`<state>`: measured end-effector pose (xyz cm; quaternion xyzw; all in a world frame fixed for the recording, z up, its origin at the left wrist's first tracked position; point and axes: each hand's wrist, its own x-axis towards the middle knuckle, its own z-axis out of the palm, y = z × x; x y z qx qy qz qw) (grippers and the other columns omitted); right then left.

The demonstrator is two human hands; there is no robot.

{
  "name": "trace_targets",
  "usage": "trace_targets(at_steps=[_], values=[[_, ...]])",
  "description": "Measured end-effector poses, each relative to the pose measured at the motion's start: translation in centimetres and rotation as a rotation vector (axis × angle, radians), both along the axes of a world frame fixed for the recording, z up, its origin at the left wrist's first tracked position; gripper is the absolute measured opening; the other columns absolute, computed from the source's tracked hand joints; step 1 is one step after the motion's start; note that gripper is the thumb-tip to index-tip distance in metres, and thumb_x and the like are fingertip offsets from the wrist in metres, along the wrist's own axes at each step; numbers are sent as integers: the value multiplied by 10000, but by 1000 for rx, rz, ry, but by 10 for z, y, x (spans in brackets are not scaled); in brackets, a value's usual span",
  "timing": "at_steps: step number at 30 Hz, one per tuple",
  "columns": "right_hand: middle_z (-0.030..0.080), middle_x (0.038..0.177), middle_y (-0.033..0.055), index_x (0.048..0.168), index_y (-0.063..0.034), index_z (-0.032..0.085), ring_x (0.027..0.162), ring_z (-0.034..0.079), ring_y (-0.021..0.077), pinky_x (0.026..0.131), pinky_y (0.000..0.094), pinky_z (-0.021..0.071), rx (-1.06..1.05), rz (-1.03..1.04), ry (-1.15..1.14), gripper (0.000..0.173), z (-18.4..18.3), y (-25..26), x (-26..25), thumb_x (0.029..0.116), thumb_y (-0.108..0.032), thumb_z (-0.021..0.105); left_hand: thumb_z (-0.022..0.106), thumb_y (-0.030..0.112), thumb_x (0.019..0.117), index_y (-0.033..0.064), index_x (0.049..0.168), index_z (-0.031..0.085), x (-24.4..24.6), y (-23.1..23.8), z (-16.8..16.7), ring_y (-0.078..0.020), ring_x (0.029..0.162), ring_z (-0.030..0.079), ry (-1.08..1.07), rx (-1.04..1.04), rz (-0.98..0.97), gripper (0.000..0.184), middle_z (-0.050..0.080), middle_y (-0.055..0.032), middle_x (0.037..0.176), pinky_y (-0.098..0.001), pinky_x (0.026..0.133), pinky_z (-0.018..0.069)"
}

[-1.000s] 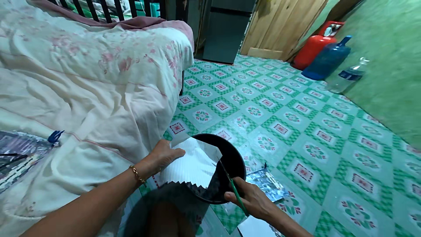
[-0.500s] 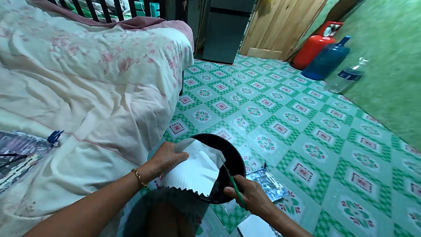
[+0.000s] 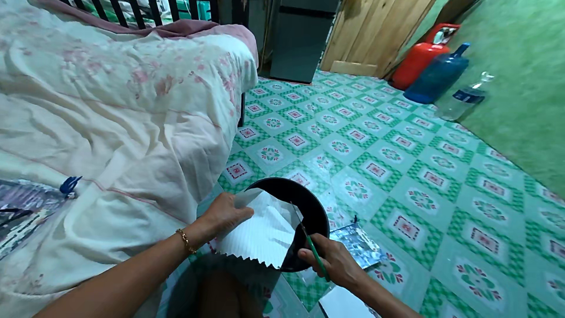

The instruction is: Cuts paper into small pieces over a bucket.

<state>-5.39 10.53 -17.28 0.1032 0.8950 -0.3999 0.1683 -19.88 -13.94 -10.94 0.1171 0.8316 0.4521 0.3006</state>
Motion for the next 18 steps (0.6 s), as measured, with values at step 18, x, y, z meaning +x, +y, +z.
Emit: trace_targets(at_steps=[18], values=[[659,924,163,1265,9,588,805,633,284,753,495,504,40,72,-95,680,4,9,2,921,-575,644,692,95,972,-44,1107,613,-7,0,2,-121,736,642,-125,69,259,209,651,-94,876,-294,722,558]])
